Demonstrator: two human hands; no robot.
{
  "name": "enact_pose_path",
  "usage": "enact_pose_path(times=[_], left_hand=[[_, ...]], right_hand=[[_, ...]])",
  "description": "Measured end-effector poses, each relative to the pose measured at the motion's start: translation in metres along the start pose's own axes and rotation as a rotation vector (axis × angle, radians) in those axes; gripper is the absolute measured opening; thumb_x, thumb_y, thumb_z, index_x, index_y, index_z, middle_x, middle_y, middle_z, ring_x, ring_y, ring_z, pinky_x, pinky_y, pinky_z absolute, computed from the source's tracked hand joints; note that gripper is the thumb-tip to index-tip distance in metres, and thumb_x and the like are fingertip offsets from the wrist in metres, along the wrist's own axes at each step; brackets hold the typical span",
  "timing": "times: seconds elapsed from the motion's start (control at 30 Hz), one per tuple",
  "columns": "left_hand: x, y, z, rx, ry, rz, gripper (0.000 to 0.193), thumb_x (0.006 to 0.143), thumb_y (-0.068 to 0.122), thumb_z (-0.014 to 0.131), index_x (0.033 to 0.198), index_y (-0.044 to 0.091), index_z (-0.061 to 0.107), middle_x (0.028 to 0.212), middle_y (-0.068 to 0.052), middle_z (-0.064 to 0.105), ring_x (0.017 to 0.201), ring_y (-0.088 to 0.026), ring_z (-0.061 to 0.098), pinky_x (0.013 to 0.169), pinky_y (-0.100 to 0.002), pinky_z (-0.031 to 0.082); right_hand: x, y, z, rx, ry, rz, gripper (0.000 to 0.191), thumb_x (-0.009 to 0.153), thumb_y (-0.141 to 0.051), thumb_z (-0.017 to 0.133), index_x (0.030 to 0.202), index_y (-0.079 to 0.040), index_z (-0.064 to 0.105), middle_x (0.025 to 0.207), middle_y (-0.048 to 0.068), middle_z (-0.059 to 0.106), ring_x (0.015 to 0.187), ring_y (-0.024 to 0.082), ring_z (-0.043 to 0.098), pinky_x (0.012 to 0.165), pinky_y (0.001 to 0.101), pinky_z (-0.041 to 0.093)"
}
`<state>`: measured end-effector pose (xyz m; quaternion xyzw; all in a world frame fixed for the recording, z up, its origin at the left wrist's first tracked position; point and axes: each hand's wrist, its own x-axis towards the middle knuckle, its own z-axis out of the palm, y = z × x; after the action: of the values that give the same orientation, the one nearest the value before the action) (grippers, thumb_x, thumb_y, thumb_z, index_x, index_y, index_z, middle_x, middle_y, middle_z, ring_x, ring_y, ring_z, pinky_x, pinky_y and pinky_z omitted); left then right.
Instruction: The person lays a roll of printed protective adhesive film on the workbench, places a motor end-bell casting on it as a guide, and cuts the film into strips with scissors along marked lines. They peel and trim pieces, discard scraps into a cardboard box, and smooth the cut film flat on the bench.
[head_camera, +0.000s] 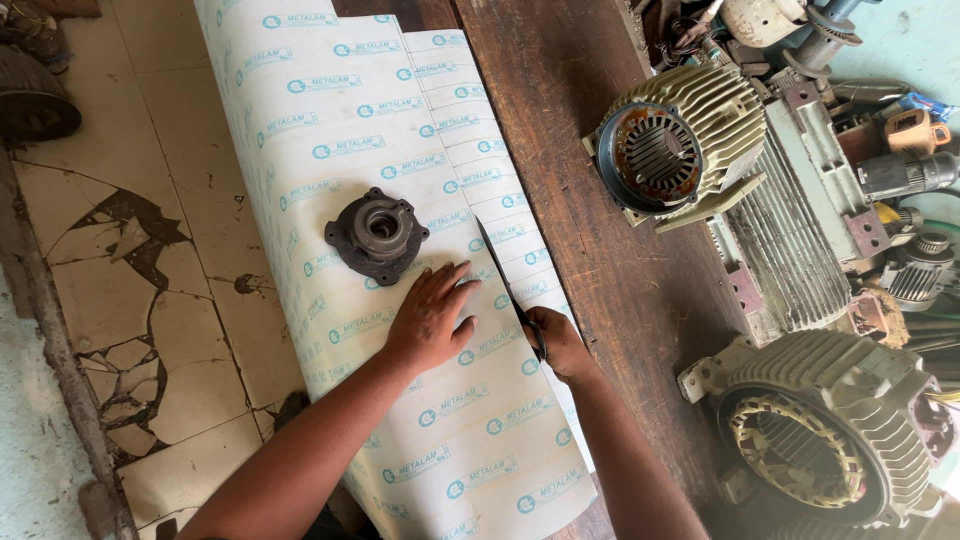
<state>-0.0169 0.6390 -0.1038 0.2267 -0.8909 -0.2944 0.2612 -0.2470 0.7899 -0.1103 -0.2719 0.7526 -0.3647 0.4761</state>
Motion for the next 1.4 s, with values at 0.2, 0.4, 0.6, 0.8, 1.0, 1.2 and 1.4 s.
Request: enact_pose_path(times=[0.2,0.4,0.6,0.8,1.0,1.2,1.4], left_hand=[[0.006,-0.002,0.001,0.009,-0.001,-0.026,0.047,0.092,0.026,0.067,0.135,0.008,0.058,0.15,-0.015,0.05,0.142,-0.034,0.046,0.12,-0.053,0.03],[0.004,-0.002,0.002,0.0,0.027,-0.034,0.044,0.093,0.023,0.065,0.134,0.008,0.059,0.149,-0.014,0.052,0.141,-0.033,0.047,0.12,-0.053,0.031],[0.005,-0.002,0.001,-0.047,0.049,-0.047,0.042,0.092,0.02,0.066,0.132,0.007,0.06,0.148,-0.014,0.053,0.139,-0.033,0.049,0.12,-0.053,0.032],[0.006,-0.002,-0.003,-0.074,0.049,-0.053,0.041,0.092,0.019,0.066,0.131,0.007,0.06,0.146,-0.015,0.055,0.137,-0.033,0.051,0.119,-0.052,0.034],[0.006,-0.001,-0.004,-0.089,0.053,-0.06,0.04,0.091,0.017,0.065,0.13,0.007,0.06,0.146,-0.015,0.055,0.136,-0.033,0.052,0.119,-0.052,0.034],[0.006,-0.003,-0.004,-0.104,0.061,-0.063,0.04,0.092,0.018,0.066,0.131,0.007,0.059,0.147,-0.015,0.054,0.137,-0.032,0.051,0.119,-0.051,0.033],[0.011,-0.005,-0.003,-0.139,0.095,-0.067,0.041,0.091,0.016,0.067,0.13,0.007,0.059,0.147,-0.014,0.054,0.137,-0.032,0.051,0.118,-0.051,0.035]], right_hand=[[0.003,0.003,0.0,-0.03,0.007,-0.039,0.026,0.088,-0.022,0.079,0.093,0.002,0.068,0.072,0.004,0.063,0.063,0.01,0.052,0.053,0.0273,0.043],[0.007,0.004,0.001,0.042,-0.002,-0.031,0.025,0.087,-0.02,0.079,0.094,0.001,0.068,0.072,0.002,0.063,0.061,0.009,0.052,0.052,0.0261,0.042],[0.016,-0.01,0.008,0.067,0.014,-0.002,0.028,0.088,-0.024,0.079,0.093,0.002,0.068,0.065,0.0,0.06,0.053,0.007,0.047,0.046,0.024,0.035],[0.016,-0.017,0.009,-0.003,0.032,-0.014,0.028,0.089,-0.024,0.078,0.092,0.001,0.069,0.065,0.001,0.06,0.054,0.008,0.047,0.047,0.0246,0.036],[0.017,-0.014,0.008,-0.047,0.031,-0.057,0.024,0.088,-0.021,0.079,0.093,0.001,0.069,0.069,0.002,0.063,0.06,0.008,0.051,0.05,0.0262,0.041],[0.026,-0.016,0.006,-0.019,0.015,-0.05,0.026,0.088,-0.021,0.078,0.093,0.002,0.068,0.069,0.001,0.061,0.059,0.009,0.051,0.051,0.0259,0.04],[0.039,-0.034,0.011,0.024,0.01,-0.009,0.032,0.085,-0.026,0.079,0.095,0.002,0.069,0.064,0.002,0.06,0.052,0.009,0.049,0.046,0.0261,0.036]])
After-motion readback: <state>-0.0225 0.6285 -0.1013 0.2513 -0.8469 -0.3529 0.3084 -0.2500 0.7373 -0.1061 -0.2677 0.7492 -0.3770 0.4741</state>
